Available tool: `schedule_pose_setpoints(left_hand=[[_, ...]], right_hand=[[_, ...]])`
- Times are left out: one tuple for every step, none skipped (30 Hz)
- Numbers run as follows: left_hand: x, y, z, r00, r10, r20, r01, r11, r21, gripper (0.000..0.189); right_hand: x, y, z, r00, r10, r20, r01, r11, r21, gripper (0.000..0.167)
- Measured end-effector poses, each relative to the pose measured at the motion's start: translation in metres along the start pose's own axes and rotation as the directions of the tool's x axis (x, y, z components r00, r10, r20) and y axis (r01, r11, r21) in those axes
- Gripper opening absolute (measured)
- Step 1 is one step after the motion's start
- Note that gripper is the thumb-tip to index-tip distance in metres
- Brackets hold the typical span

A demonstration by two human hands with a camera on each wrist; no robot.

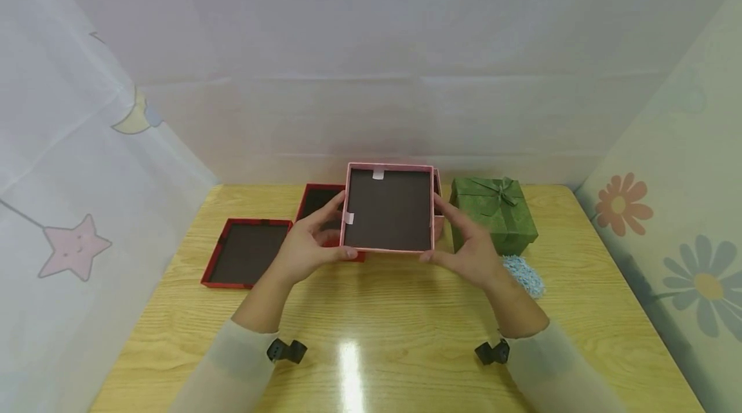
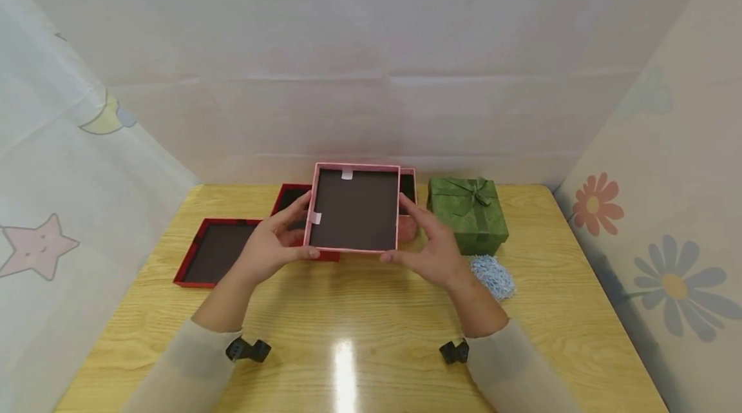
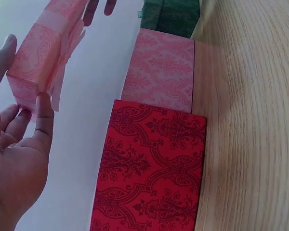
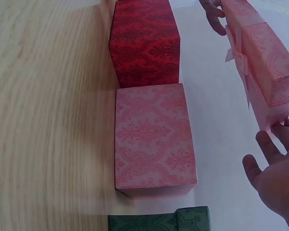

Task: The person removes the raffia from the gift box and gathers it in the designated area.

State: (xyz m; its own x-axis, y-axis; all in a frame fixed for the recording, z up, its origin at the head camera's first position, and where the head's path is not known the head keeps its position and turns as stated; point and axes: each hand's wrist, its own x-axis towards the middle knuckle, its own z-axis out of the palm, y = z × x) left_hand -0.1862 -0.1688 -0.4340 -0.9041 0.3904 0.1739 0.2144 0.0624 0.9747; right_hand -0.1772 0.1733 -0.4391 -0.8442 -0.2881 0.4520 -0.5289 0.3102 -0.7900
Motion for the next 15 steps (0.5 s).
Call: schedule_pose_setpoints(left_hand=[[-0.001, 0.000, -0.001, 1.000, 0.002, -0.003, -0.002, 1.000, 0.011, 0.103], [-0.003, 0.000, -0.002, 1.000, 0.005, -0.003, -0.005, 1.000, 0.015, 0.103], [-0.004, -0.001, -0.003, 1.000, 0.008, -0.002, -0.008, 1.000, 0.014, 0.104], [-0.005, -0.001, -0.004, 1.000, 0.010, -0.004, -0.009, 1.000, 0.024, 0.104], [-0.007, -0.002, -0.004, 1.000, 0.010, -0.004, -0.010, 1.000, 0.025, 0.104], [-0.008, -0.002, -0.005, 1.000, 0.013, -0.006, -0.012, 0.999, 0.031, 0.105], [-0.010, -0.002, -0.006, 1.000, 0.015, -0.009, -0.015, 0.999, 0.039, 0.105], [-0.011, -0.003, -0.007, 1.000, 0.016, -0.008, -0.015, 0.999, 0.037, 0.105], [-0.012, -0.003, -0.007, 1.000, 0.021, -0.010, -0.020, 0.999, 0.043, 0.105], [-0.014, -0.003, -0.008, 1.000, 0.025, -0.011, -0.024, 0.999, 0.049, 0.106], [-0.015, -0.003, -0.009, 1.000, 0.027, -0.011, -0.027, 0.999, 0.046, 0.105], [-0.017, -0.003, -0.010, 0.999, 0.032, -0.010, -0.031, 0.998, 0.047, 0.105], [-0.019, -0.003, -0.011, 0.999, 0.031, -0.008, -0.030, 0.999, 0.042, 0.105], [-0.020, -0.003, -0.011, 1.000, 0.026, -0.008, -0.026, 0.999, 0.037, 0.105], [-0.022, -0.002, -0.012, 1.000, 0.027, -0.009, -0.027, 0.999, 0.043, 0.105]], right_hand=[[0.000, 0.000, 0.001, 1.000, 0.004, 0.006, -0.003, 1.000, -0.003, 0.111], [-0.001, 0.000, 0.002, 1.000, 0.007, 0.014, -0.006, 1.000, -0.008, 0.112], [-0.001, -0.001, 0.003, 1.000, 0.010, 0.023, -0.010, 1.000, -0.014, 0.112], [-0.002, -0.001, 0.004, 0.999, 0.019, 0.032, -0.018, 0.999, -0.027, 0.113], [-0.003, -0.002, 0.005, 0.999, 0.029, 0.042, -0.027, 0.999, -0.036, 0.113], [-0.003, -0.002, 0.006, 0.998, 0.039, 0.052, -0.037, 0.998, -0.045, 0.113], [-0.004, -0.003, 0.007, 0.997, 0.052, 0.062, -0.049, 0.997, -0.051, 0.113], [-0.004, -0.004, 0.008, 0.995, 0.063, 0.073, -0.058, 0.997, -0.059, 0.112], [-0.005, -0.004, 0.010, 0.994, 0.077, 0.083, -0.072, 0.995, -0.070, 0.112], [-0.006, -0.005, 0.011, 0.992, 0.092, 0.090, -0.085, 0.993, -0.078, 0.112], [-0.006, -0.005, 0.012, 0.990, 0.104, 0.097, -0.096, 0.992, -0.085, 0.112], [-0.007, -0.005, 0.013, 0.988, 0.114, 0.102, -0.105, 0.990, -0.095, 0.111], [-0.007, -0.005, 0.014, 0.987, 0.123, 0.107, -0.112, 0.988, -0.102, 0.111], [-0.008, -0.006, 0.015, 0.986, 0.126, 0.111, -0.113, 0.987, -0.110, 0.111], [-0.008, -0.006, 0.016, 0.985, 0.128, 0.114, -0.115, 0.987, -0.115, 0.111]])
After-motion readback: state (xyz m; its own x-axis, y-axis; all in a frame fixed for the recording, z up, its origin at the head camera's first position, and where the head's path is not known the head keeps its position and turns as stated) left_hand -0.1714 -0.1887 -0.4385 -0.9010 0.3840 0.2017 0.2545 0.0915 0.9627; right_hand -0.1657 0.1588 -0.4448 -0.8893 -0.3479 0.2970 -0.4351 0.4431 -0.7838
